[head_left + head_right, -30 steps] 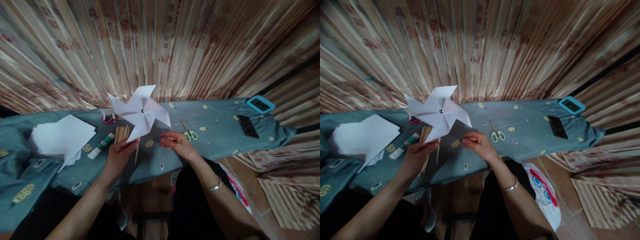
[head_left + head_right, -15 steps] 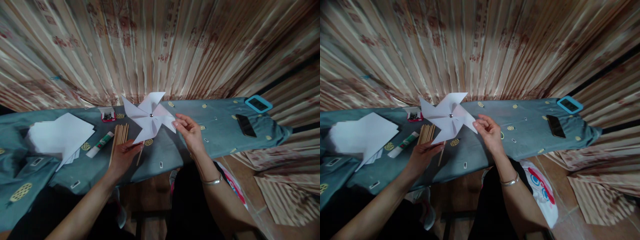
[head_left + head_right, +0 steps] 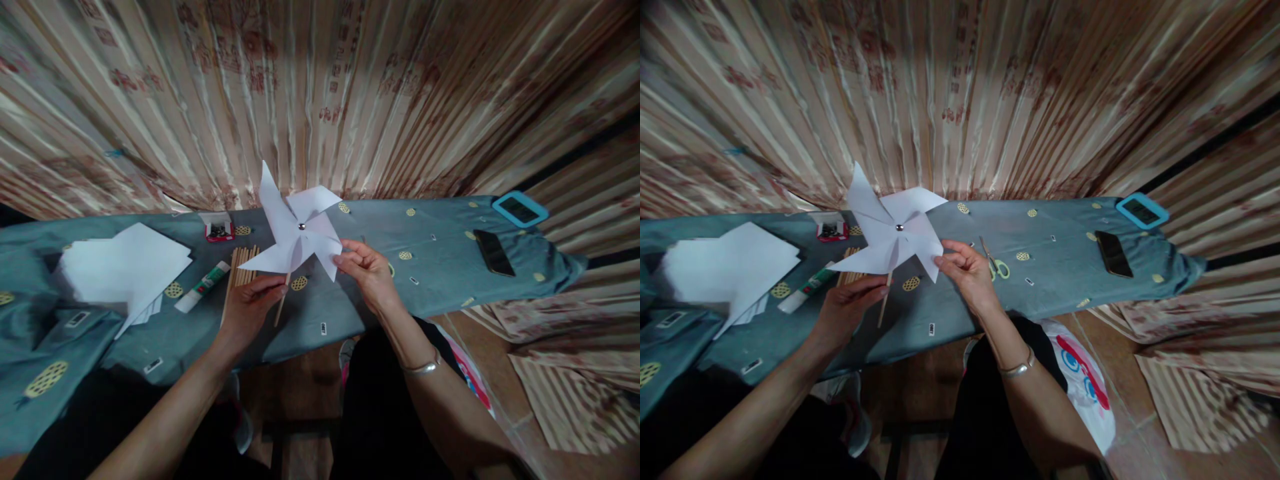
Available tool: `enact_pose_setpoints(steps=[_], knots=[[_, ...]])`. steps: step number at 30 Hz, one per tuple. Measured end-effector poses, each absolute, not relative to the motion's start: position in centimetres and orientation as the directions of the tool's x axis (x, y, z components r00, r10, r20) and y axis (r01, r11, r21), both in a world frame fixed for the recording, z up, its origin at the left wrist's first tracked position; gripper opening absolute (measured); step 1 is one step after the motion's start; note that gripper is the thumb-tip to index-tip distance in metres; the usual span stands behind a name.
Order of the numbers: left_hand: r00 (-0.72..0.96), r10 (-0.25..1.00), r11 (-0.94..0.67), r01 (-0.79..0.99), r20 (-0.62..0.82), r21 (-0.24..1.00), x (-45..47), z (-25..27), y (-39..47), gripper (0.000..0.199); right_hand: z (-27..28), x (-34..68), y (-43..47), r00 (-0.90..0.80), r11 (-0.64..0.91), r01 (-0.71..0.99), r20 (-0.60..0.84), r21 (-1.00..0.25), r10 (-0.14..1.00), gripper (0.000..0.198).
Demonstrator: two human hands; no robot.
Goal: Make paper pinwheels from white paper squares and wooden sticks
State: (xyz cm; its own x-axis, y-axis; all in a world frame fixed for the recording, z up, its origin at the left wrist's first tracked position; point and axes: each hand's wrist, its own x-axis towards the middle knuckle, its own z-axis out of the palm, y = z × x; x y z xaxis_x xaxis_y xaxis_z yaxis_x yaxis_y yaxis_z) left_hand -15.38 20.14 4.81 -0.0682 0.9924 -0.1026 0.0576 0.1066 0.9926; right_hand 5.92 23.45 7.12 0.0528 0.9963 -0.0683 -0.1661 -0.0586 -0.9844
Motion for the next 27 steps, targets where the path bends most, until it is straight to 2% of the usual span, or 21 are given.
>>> enact_pose_setpoints(steps=[9,14,19,24,27], knots=[[-0.063,0.994,0.091,0.067,-0.087,0.994,-15.5,4.3,20.2,0.025,7.2,4.7,22.9,-0.083,-0.147,-0.231,-0.131,-0.962,0.988,0.04],[-0.057,0.995,0.084,0.099,-0.079,0.992,-15.5,4.4,20.2,0.02,7.0,4.1,22.6,-0.15,-0.213,-0.257,-0.178,-0.943,0.973,0.043],[-0.022,0.997,0.072,0.093,-0.07,0.993,-15.4,4.7,20.2,0.018,6.8,3.2,22.2,-0.237,-0.233,-0.287,-0.167,-0.929,0.957,0.035],[-0.005,0.996,0.089,0.076,-0.089,0.993,-15.1,5.1,20.1,0.019,6.5,2.4,22.1,-0.289,-0.228,-0.254,-0.152,-0.94,0.945,0.037],[-0.029,0.99,0.136,0.01,-0.136,0.991,-15.2,5.2,20.1,0.022,6.5,3.1,22.2,-0.333,-0.223,-0.176,-0.155,-0.959,0.93,0.037]])
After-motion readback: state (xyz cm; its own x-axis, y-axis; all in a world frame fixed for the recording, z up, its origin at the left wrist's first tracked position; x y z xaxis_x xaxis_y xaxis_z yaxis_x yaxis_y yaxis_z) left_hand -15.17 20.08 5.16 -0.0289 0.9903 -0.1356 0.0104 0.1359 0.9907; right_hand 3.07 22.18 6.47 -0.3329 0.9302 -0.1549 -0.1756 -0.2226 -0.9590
